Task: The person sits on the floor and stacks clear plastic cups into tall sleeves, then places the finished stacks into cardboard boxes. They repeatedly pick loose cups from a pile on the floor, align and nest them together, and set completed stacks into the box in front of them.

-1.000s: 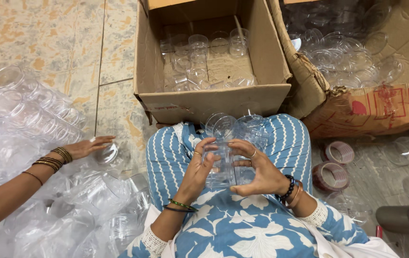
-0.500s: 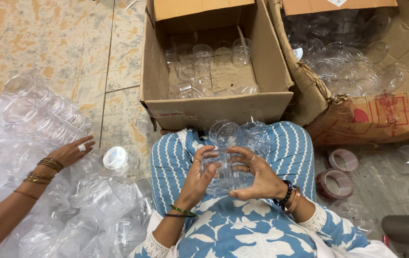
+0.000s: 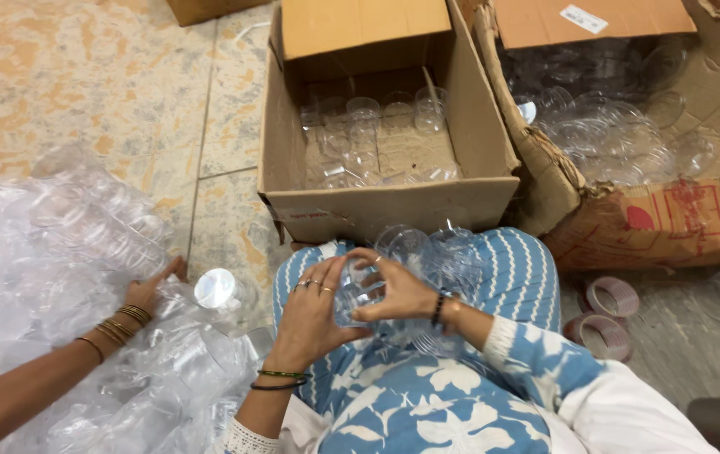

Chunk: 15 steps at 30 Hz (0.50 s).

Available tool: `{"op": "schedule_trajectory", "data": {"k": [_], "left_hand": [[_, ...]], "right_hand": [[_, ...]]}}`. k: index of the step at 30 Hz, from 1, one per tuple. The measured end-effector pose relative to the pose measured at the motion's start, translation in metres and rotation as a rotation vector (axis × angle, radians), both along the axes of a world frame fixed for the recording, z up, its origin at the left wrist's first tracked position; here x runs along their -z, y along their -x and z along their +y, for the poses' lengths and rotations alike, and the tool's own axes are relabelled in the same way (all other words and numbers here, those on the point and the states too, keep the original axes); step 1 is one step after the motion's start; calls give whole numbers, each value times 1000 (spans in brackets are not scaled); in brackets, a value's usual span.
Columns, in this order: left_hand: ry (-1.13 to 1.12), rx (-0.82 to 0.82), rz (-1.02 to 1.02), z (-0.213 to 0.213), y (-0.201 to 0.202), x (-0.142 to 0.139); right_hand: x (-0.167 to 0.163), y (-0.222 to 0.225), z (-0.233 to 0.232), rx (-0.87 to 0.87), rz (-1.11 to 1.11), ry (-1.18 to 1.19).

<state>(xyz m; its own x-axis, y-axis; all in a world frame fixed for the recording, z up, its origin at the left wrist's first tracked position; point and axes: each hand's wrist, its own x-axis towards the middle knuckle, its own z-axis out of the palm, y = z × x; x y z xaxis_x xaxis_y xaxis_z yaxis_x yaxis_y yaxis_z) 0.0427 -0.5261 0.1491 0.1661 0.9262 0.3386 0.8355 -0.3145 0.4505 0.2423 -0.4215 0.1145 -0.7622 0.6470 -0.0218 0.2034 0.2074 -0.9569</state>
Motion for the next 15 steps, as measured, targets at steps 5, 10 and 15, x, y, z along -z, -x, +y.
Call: {"op": "schedule_trajectory", "data": {"k": [5,10,15], "left_hand": [[47,-141,-80,10,33,44],[122,-192,-167,11,52,81],[84,-246,-151,9,49,92]], "right_hand": [[35,57,19,-109,35,108],[57,75,30,-154,-42,136],[64,83,36,-176,-59,214]]}}
